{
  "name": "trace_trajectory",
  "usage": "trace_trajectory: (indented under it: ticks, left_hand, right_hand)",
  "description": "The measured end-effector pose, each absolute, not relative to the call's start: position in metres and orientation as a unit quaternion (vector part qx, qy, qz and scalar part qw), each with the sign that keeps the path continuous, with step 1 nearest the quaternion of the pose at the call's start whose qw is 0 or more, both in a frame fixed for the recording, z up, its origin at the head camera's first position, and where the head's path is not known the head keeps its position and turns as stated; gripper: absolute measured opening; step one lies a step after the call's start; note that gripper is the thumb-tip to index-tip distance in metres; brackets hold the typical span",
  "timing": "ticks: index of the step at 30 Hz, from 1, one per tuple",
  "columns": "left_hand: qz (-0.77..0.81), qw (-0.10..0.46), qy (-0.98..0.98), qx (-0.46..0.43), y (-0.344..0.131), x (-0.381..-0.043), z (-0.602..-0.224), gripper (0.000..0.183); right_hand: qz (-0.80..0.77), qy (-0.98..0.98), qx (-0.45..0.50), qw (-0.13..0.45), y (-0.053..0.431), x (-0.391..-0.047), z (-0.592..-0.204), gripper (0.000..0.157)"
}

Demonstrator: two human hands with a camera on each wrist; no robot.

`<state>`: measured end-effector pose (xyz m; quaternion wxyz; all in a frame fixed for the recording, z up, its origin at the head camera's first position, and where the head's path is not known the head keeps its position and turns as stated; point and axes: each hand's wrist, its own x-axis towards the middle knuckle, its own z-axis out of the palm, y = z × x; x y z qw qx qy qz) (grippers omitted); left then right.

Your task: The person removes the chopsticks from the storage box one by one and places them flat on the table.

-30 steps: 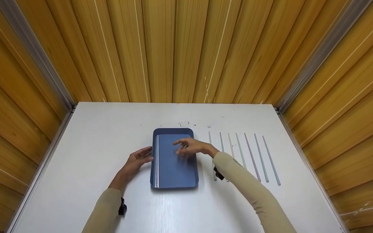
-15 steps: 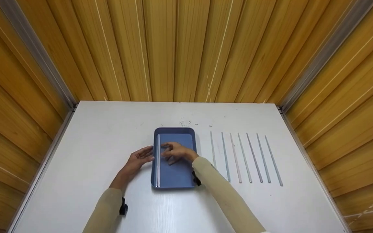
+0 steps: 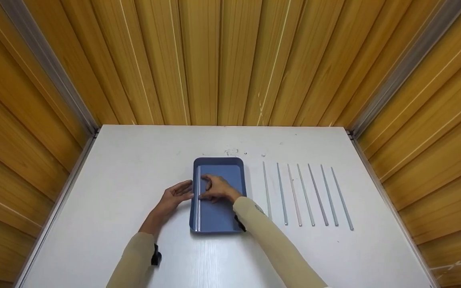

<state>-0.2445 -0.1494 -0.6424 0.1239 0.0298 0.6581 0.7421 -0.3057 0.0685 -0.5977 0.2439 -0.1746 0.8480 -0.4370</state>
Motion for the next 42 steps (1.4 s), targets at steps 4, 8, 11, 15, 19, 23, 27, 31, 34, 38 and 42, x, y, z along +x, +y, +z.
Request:
trace_trajectory:
  ticks: [4, 8, 11, 15, 19, 23, 27, 31, 34, 38, 42]
  left_hand:
    - [0.745, 0.125, 0.654, 0.035, -0.15, -0.246, -0.642, 0.066]
    - [0.744, 0.127, 0.655, 0.038, -0.15, -0.245, -0.642, 0.067]
    - [0.741, 0.128, 0.659, 0.033, -0.15, -0.244, -0.643, 0.067]
    - [0.742, 0.126, 0.658, 0.02, -0.148, -0.244, -0.643, 0.067]
    - [0.745, 0.122, 0.656, 0.008, -0.146, -0.244, -0.643, 0.066]
    - [0.74, 0.122, 0.661, 0.004, -0.146, -0.245, -0.644, 0.065]
    - [0.737, 0.12, 0.665, 0.008, -0.147, -0.245, -0.643, 0.064]
    - [0.732, 0.124, 0.67, 0.016, -0.148, -0.245, -0.641, 0.066]
    - [0.726, 0.13, 0.676, 0.016, -0.148, -0.245, -0.641, 0.068]
    - [0.725, 0.125, 0.677, 0.01, -0.147, -0.245, -0.641, 0.067]
    - [0.727, 0.12, 0.676, 0.009, -0.147, -0.245, -0.642, 0.065]
  right_hand:
    - [-0.435, 0.85, -0.17, 0.244, 0.068, -0.305, -0.594, 0.078]
    - [-0.467, 0.83, -0.145, 0.268, 0.067, -0.302, -0.589, 0.075]
    - [-0.467, 0.829, -0.134, 0.277, 0.064, -0.298, -0.587, 0.08]
    - [-0.457, 0.838, -0.126, 0.271, 0.061, -0.296, -0.587, 0.086]
    - [-0.481, 0.823, -0.102, 0.284, 0.06, -0.295, -0.586, 0.088]
    - [-0.499, 0.812, -0.074, 0.294, 0.058, -0.294, -0.585, 0.088]
    - [-0.503, 0.812, -0.064, 0.288, 0.055, -0.291, -0.583, 0.088]
    - [-0.5, 0.818, -0.067, 0.276, 0.051, -0.289, -0.582, 0.092]
    - [-0.516, 0.807, -0.06, 0.28, 0.051, -0.289, -0.582, 0.096]
    - [-0.54, 0.784, -0.054, 0.301, 0.053, -0.291, -0.584, 0.099]
    - [-0.547, 0.772, -0.056, 0.318, 0.056, -0.295, -0.585, 0.094]
